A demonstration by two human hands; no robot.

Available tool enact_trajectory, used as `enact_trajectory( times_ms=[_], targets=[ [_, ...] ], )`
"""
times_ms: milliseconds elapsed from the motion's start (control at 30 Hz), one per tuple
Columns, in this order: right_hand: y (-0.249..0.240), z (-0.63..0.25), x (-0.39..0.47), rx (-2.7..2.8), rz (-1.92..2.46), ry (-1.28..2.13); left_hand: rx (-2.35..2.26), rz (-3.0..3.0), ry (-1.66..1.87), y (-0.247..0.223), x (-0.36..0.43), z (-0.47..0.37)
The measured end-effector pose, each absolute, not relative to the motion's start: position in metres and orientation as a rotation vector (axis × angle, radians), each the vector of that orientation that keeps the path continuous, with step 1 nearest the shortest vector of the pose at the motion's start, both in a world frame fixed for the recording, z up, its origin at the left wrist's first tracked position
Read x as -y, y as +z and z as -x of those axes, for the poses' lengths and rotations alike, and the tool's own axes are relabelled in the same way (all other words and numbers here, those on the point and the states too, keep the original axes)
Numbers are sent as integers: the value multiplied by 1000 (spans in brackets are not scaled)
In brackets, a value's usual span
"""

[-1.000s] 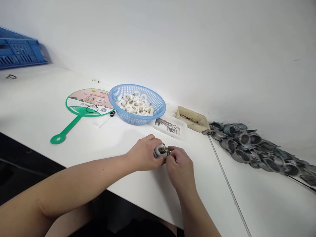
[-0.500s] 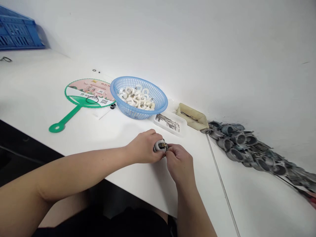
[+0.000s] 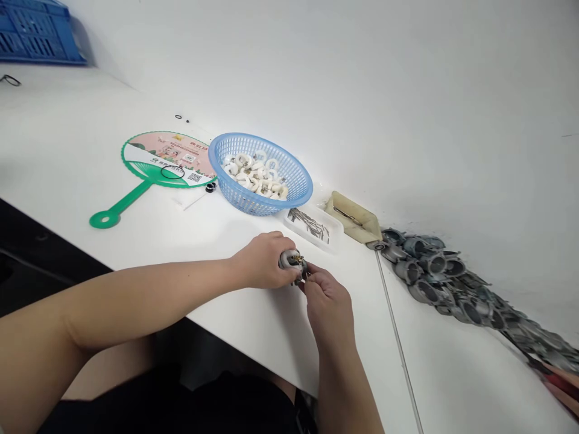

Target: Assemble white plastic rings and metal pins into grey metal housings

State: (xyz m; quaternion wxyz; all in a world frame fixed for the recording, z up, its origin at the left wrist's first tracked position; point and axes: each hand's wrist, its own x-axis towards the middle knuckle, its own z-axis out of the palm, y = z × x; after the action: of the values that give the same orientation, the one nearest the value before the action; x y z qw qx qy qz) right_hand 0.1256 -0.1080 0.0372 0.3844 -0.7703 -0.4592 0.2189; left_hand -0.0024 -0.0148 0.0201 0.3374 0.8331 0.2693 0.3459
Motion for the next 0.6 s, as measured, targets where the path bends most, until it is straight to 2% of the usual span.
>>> enact_trajectory(
  times_ms=[233, 600],
  targets=[
    [38, -121, 109, 680, 1521, 861, -649, -2129, 887, 19, 11, 5],
    [29, -122, 107, 781, 1669, 713, -644, -2152, 862, 19, 11, 5]
  ],
)
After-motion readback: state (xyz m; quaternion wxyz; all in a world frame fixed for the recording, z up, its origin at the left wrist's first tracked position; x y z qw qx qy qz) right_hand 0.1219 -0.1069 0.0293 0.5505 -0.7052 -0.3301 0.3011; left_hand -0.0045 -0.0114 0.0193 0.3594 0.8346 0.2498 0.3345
